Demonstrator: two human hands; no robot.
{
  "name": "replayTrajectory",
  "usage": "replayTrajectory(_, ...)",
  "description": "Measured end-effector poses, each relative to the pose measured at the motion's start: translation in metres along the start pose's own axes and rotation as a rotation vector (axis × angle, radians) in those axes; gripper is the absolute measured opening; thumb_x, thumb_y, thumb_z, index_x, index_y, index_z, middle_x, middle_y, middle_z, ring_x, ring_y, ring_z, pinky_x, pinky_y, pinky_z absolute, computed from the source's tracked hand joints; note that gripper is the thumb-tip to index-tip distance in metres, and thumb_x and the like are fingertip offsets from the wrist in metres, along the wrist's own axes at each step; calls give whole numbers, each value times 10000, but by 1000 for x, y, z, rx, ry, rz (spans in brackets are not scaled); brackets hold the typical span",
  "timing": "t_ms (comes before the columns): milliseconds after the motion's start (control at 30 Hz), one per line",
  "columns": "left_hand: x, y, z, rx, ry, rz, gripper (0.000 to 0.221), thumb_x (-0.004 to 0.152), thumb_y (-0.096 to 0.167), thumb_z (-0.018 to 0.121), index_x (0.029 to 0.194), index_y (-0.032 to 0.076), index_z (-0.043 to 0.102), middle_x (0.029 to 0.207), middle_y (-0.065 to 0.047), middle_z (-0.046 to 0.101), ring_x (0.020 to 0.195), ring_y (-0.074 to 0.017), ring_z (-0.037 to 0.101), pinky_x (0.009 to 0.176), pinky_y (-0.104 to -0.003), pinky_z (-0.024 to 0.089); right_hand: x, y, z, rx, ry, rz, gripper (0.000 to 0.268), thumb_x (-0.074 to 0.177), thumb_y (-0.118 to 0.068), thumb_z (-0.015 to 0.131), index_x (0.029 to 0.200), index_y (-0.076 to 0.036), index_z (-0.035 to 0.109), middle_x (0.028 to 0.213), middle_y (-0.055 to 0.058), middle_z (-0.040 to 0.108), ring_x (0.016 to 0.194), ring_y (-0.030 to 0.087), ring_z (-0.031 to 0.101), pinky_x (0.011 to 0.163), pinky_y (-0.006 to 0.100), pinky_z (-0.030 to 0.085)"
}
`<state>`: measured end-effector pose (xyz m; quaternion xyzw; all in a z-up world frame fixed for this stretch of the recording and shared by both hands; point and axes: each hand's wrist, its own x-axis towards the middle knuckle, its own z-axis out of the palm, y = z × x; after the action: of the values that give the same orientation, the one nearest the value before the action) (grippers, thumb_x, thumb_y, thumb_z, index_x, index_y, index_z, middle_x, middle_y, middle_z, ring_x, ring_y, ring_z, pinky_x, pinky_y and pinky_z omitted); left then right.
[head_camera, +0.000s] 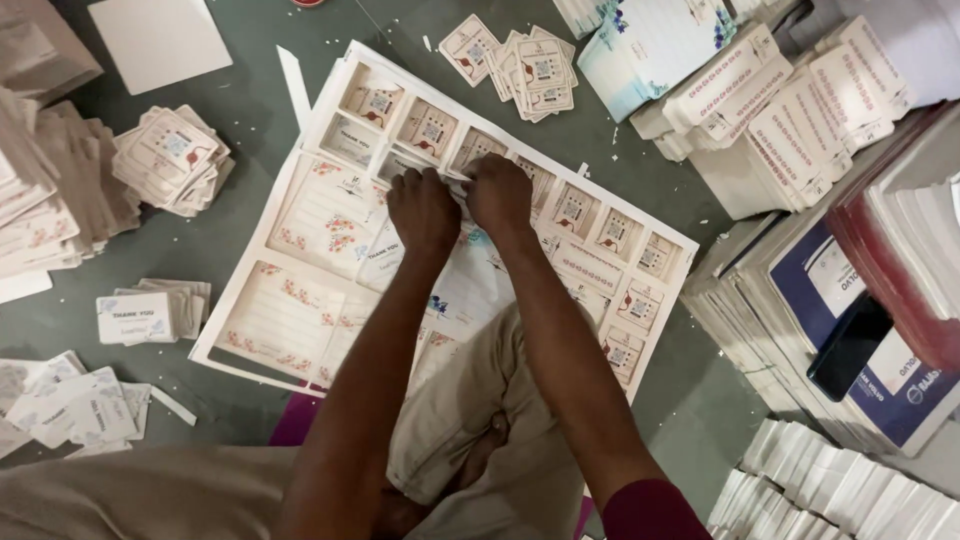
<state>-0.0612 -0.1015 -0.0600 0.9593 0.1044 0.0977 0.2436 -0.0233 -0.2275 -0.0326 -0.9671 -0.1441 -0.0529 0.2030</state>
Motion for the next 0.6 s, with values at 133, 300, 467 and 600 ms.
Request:
replayTrajectory(133,5,5,-28,-37,63,52,132,815,166,690,870,51,653,920,-142,644,955,-353,590,816,-512,414,3,-4,2,20,15,13,191,784,-107,771,972,-136,793,999,91,739,970,307,694,840,428,550)
replayTrajectory(300,-4,1,-31,-29,162,205,140,955,189,642,930,60,594,882,-139,574,883,-341,536,787,-497,356,6,-12,-13,146,-48,10,143,880,-204,751,989,-111,761,951,112,706,939,326,679,813,451,535)
replayTrajectory(467,-8,1,-36,-42,113,226,139,976,182,612,953,53,565,882,-149,563,878,-342,523,802,-497,361,6,-18,-20,169,-85,119,137,910,-197,723,966,-72,715,962,122,688,925,329,672,804,458,523)
replayTrajectory(600,-10,-1,-37,-171,80,186,105,994,154,585,1016,51,590,905,-135,587,902,-337,525,843,-497,359,2,-19,-14,155,11,49,126,908,-176,705,962,-62,699,941,129,696,906,344,682,798,471,534)
